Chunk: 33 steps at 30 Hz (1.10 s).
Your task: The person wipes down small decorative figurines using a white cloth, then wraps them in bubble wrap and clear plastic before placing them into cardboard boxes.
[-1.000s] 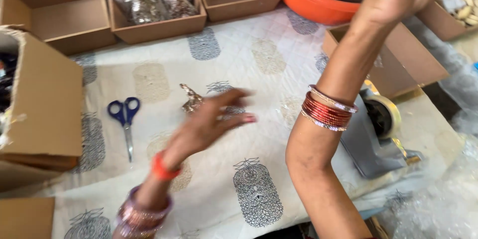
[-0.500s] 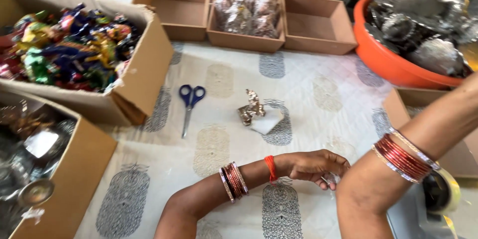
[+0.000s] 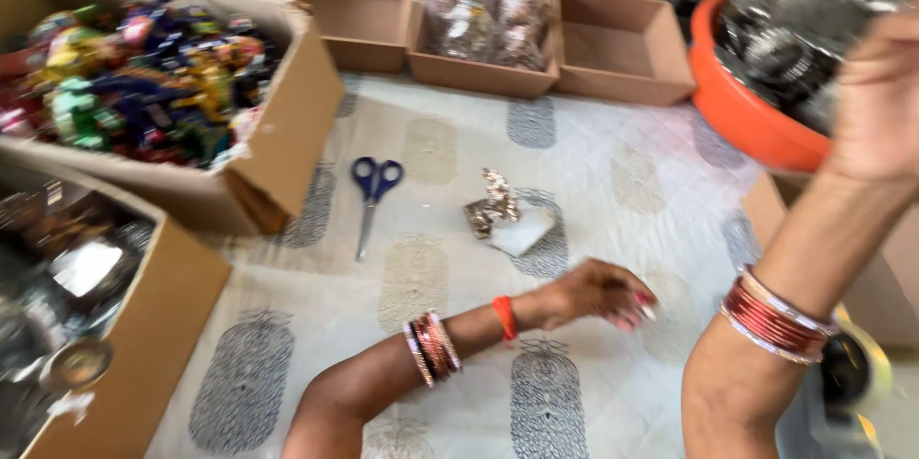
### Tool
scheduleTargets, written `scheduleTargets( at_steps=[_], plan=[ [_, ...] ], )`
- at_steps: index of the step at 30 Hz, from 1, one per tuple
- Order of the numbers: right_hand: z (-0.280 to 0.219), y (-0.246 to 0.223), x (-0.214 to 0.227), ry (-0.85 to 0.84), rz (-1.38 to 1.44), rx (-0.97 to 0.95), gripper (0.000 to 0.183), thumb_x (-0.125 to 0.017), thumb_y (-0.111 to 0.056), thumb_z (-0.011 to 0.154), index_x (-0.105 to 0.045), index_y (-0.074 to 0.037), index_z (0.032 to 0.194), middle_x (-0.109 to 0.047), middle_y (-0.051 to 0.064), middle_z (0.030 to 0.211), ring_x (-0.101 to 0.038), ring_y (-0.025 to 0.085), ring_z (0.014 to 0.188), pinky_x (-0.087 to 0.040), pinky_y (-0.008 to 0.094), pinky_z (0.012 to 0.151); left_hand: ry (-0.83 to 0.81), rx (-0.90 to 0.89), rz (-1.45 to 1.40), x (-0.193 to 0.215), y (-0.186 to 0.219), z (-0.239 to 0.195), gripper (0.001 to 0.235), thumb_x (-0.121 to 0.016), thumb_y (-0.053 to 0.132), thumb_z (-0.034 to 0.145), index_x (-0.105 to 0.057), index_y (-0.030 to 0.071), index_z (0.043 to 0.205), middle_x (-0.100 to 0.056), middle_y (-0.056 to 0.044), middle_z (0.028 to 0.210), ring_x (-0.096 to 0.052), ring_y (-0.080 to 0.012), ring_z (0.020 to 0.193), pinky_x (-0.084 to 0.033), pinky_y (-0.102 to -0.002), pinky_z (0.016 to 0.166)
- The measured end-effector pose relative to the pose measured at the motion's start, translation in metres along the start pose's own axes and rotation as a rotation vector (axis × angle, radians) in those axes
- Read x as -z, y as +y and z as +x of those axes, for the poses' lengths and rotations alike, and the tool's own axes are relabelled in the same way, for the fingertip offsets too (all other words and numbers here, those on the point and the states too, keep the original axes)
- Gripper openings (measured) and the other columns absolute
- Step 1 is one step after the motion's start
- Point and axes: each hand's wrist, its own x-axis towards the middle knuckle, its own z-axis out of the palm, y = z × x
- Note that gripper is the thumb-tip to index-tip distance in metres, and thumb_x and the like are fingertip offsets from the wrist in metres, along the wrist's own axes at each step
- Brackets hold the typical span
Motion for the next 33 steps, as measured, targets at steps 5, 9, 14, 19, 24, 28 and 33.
scheduleTargets(
  at_steps=[5, 9, 14, 19, 24, 28, 33],
  plan=[
    [-0.058, 0.023, 0.059, 0.189, -0.092, 0.086, 0.013, -0.058, -0.015, 0.111, -0.062, -0.003, 0.115, -0.068, 0.009, 0.108, -0.067, 0.020, 0.095, -0.056, 0.035, 0.080, 0.270, 0.079, -0.215, 0.009, 0.020, 0.001, 0.028, -0.054, 0.016, 0.108, -0.064, -0.008, 0.120, -0.072, -0.020, 0.111, -0.073, -0.0231, 0.090, -0.063, -0.034, 0.081],
    [-0.116, 0.065, 0.091, 0.081, -0.747, -0.042, 0.019, -0.060, -0.019, 0.115, -0.063, 0.000, 0.116, -0.071, 0.010, 0.116, -0.067, 0.016, 0.100, -0.056, 0.033, 0.095, 0.362, 0.127, -0.278, 0.005, 0.033, 0.000, 0.032, -0.052, 0.025, 0.108, -0.064, -0.004, 0.115, -0.074, -0.018, 0.105, -0.074, -0.0212, 0.086, -0.064, -0.033, 0.076],
    [-0.172, 0.117, 0.066, -0.147, -1.556, -0.252, 0.068, -0.060, -0.032, 0.100, -0.038, 0.002, 0.154, -0.040, 0.020, 0.160, -0.058, 0.016, 0.117, -0.037, 0.047, 0.118, 0.468, 0.072, -0.355, 0.024, 0.023, 0.002, 0.030, -0.047, 0.024, 0.109, -0.063, -0.001, 0.108, -0.074, -0.020, 0.102, -0.075, -0.0231, 0.088, -0.064, -0.034, 0.079],
    [-0.222, 0.172, 0.082, -0.168, -1.811, -0.204, 0.083, -0.056, -0.042, 0.096, -0.023, 0.001, 0.159, -0.027, 0.021, 0.166, -0.039, 0.028, 0.138, -0.030, 0.050, 0.123, 0.461, 0.019, -0.377, 0.022, 0.017, 0.011, 0.029, -0.046, 0.014, 0.109, -0.060, -0.008, 0.122, -0.070, -0.021, 0.116, -0.070, -0.0252, 0.104, -0.060, -0.037, 0.095],
    [-0.245, 0.187, 0.078, -0.058, -1.748, -0.229, 0.083, -0.049, -0.048, 0.101, -0.018, 0.002, 0.159, -0.021, 0.026, 0.166, -0.023, 0.040, 0.154, -0.025, 0.052, 0.126, 0.476, -0.054, -0.522, 0.007, 0.047, 0.023, 0.038, -0.044, 0.005, 0.102, -0.054, -0.009, 0.135, -0.070, -0.019, 0.124, -0.069, -0.0267, 0.114, -0.055, -0.038, 0.104],
    [-0.235, 0.186, 0.080, 0.024, -1.726, -0.076, 0.086, -0.028, -0.058, 0.105, -0.010, 0.006, 0.160, -0.015, 0.028, 0.168, -0.016, 0.041, 0.157, -0.013, 0.057, 0.128, 0.477, -0.101, -0.524, -0.008, 0.038, 0.035, 0.040, -0.042, 0.010, 0.105, -0.052, -0.006, 0.140, -0.068, -0.017, 0.131, -0.067, -0.0243, 0.119, -0.054, -0.036, 0.106],
    [-0.216, 0.168, 0.081, 0.263, -1.706, 0.049, 0.086, -0.012, -0.063, 0.106, -0.005, 0.002, 0.163, -0.012, 0.025, 0.171, -0.012, 0.041, 0.161, -0.008, 0.057, 0.131, 0.388, -0.188, -0.399, -0.043, 0.028, 0.042, 0.043, -0.044, 0.008, 0.109, -0.050, -0.004, 0.150, -0.060, -0.018, 0.139, -0.058, -0.0237, 0.118, -0.048, -0.038, 0.105]
  ],
)
